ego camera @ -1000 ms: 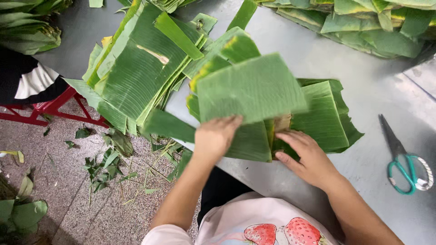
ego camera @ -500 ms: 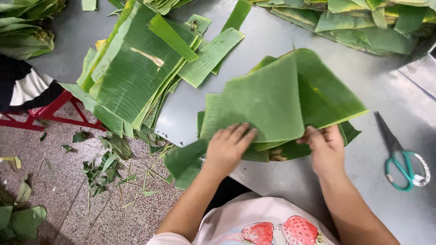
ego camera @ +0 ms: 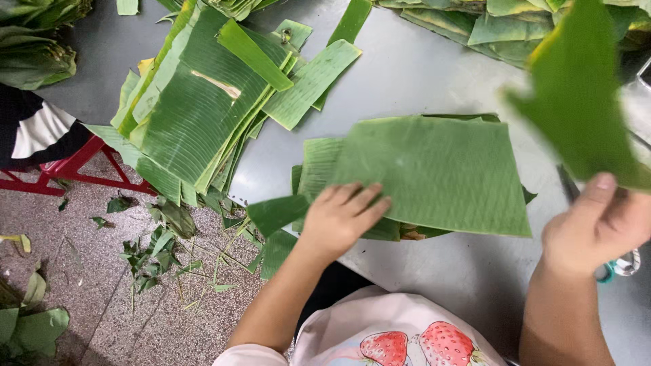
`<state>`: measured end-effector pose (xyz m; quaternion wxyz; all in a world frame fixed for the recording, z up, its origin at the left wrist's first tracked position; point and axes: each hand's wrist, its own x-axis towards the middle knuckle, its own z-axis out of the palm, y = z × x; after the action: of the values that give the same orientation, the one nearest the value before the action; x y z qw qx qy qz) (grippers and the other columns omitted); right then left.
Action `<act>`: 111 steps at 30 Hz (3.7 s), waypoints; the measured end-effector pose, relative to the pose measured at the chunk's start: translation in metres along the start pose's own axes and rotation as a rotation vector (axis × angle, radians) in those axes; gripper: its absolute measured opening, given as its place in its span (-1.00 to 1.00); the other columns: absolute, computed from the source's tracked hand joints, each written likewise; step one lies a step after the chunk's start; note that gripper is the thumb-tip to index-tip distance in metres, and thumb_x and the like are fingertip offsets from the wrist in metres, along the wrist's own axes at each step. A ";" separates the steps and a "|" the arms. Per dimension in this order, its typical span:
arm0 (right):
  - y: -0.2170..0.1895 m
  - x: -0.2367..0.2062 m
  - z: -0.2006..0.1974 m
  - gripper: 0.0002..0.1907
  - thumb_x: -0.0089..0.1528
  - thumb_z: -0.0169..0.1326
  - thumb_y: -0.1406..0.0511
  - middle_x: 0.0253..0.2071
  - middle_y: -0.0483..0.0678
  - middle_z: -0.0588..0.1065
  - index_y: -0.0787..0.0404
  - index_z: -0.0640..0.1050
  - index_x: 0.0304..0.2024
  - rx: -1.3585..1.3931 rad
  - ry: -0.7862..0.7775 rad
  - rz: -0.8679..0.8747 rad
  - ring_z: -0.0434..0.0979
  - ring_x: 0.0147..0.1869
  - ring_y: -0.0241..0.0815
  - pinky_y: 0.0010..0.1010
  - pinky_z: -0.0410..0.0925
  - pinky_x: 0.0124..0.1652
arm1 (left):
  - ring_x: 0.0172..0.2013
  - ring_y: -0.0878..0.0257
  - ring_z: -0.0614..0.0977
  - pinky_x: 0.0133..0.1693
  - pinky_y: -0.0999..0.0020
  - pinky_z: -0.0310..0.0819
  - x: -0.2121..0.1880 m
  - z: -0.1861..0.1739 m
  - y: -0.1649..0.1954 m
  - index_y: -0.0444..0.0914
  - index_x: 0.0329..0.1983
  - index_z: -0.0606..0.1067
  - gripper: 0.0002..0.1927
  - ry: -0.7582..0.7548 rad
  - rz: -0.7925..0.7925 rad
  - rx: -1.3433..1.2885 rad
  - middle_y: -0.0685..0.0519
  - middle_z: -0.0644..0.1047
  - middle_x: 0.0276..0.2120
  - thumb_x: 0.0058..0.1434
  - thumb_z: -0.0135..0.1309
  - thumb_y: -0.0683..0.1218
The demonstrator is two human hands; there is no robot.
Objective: The person folds banana leaf sheets into layered packets, at times placing a ball of pink dough on a leaf before folding the leaf over it, pressing and creasing the folds by hand, and setting finished folded leaf packets aside on the work table.
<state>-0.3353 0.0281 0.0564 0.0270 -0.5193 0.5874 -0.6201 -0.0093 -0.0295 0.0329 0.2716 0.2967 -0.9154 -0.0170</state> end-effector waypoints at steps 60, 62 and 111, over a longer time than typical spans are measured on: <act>-0.030 0.052 0.137 -0.69 0.31 0.08 0.15 -0.02 0.02 0.62 0.09 0.61 0.04 -0.101 -1.101 -0.040 0.61 0.02 0.04 -0.19 0.45 -0.04 | 0.19 -0.16 0.49 0.09 -0.04 0.40 -0.036 -0.027 -0.022 -0.17 0.12 0.51 -0.37 -0.459 -0.324 -0.217 -0.19 0.50 0.18 -0.04 0.30 0.11; -0.038 0.049 0.143 -0.71 0.30 0.09 0.16 -0.06 0.03 0.62 0.13 0.61 0.00 -0.119 -1.085 -0.062 0.62 -0.05 0.05 -0.19 0.46 -0.12 | 0.09 -0.12 0.57 0.05 0.01 0.46 -0.030 -0.036 -0.036 -0.19 0.13 0.51 -0.35 -0.482 -0.350 -0.361 -0.16 0.56 0.07 0.01 0.32 0.18; -0.028 0.033 0.097 -0.81 0.33 0.29 0.22 -0.31 0.00 0.54 0.11 0.64 -0.05 -0.309 -0.737 -0.039 0.56 -0.28 -0.01 -0.22 0.40 -0.29 | 0.27 -0.10 0.48 0.29 -0.09 0.39 -0.091 0.004 -0.012 -0.02 0.31 0.41 -0.46 -0.103 0.055 -0.064 -0.11 0.36 0.32 0.31 0.18 0.18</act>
<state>-0.2689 -0.0529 0.0754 0.1457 -0.7159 0.6149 -0.2970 0.0565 0.0102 -0.0166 0.2339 0.2614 -0.9349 -0.0541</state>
